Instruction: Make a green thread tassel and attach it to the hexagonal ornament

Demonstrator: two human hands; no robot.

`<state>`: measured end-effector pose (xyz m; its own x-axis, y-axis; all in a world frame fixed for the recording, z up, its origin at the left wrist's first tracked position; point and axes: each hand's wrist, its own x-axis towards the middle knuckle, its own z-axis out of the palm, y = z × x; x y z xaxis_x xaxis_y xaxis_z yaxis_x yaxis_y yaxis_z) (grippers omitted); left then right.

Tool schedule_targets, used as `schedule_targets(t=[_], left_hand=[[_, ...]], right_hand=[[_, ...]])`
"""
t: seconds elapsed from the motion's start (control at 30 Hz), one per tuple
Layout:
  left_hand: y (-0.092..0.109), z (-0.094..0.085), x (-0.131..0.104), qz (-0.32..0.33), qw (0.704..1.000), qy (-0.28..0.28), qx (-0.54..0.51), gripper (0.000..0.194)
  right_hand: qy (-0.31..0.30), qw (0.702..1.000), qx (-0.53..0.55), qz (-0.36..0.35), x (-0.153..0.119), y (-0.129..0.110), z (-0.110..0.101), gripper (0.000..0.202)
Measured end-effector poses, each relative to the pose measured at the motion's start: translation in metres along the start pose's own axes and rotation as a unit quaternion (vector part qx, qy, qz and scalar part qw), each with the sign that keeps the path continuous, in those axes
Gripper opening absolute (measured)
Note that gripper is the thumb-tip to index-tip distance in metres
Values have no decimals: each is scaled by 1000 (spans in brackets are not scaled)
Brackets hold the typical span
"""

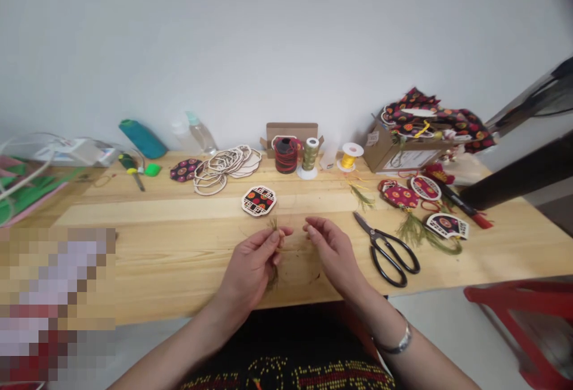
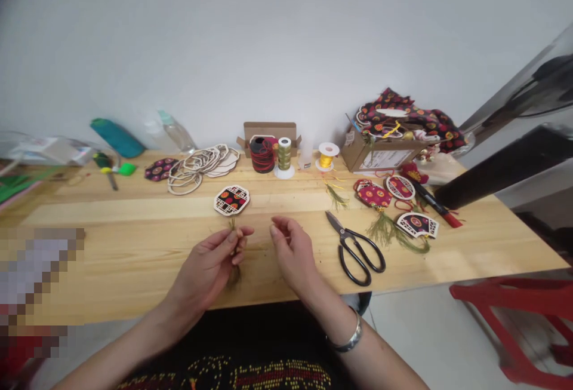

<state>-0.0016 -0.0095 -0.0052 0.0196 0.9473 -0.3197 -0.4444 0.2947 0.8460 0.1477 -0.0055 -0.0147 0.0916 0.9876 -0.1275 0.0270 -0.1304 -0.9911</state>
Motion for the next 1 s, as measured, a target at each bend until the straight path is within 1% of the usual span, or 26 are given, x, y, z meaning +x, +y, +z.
schedule_targets(t=[0.07, 0.13, 0.2, 0.27, 0.33, 0.4, 0.5, 0.6, 0.73, 0.83, 0.9, 1.0], left_hand=[[2, -2, 2, 39, 999, 8, 33, 14], [6, -2, 4, 83, 994, -10, 77, 13], [11, -1, 4, 147, 980, -32, 133, 9], [17, 0, 2, 204, 960, -59, 183, 10], [22, 0, 0, 222, 946, -89, 217, 14], [25, -1, -1, 217, 944, -96, 229, 17], [27, -3, 1, 219, 945, -60, 236, 21], [26, -7, 7, 225, 948, -21, 225, 22], [24, -11, 13, 208, 959, 0, 191, 23], [23, -13, 16, 182, 970, 17, 160, 23], [22, -14, 16, 167, 976, 26, 134, 24], [24, -18, 18, 142, 985, 40, 89, 23]], right_hand=[[-55, 989, 103, 89, 6, -10, 1, 38], [-112, 959, 200, 169, 13, -21, 4, 45], [-146, 930, 265, 210, 23, -32, 7, 51], [-167, 914, 300, 217, 35, -43, 9, 55], [-186, 909, 315, 199, 50, -53, 9, 56], [-191, 912, 319, 171, 67, -64, 6, 56], [-184, 928, 298, 130, 92, -83, 1, 57], [-187, 938, 272, 108, 117, -104, -6, 58], [-168, 952, 239, 91, 144, -131, -16, 57], [-163, 976, 145, 24, 155, -149, -27, 62], [-161, 983, 79, -33, 156, -161, -37, 68], [-131, 985, 67, -95, 145, -181, -51, 72]])
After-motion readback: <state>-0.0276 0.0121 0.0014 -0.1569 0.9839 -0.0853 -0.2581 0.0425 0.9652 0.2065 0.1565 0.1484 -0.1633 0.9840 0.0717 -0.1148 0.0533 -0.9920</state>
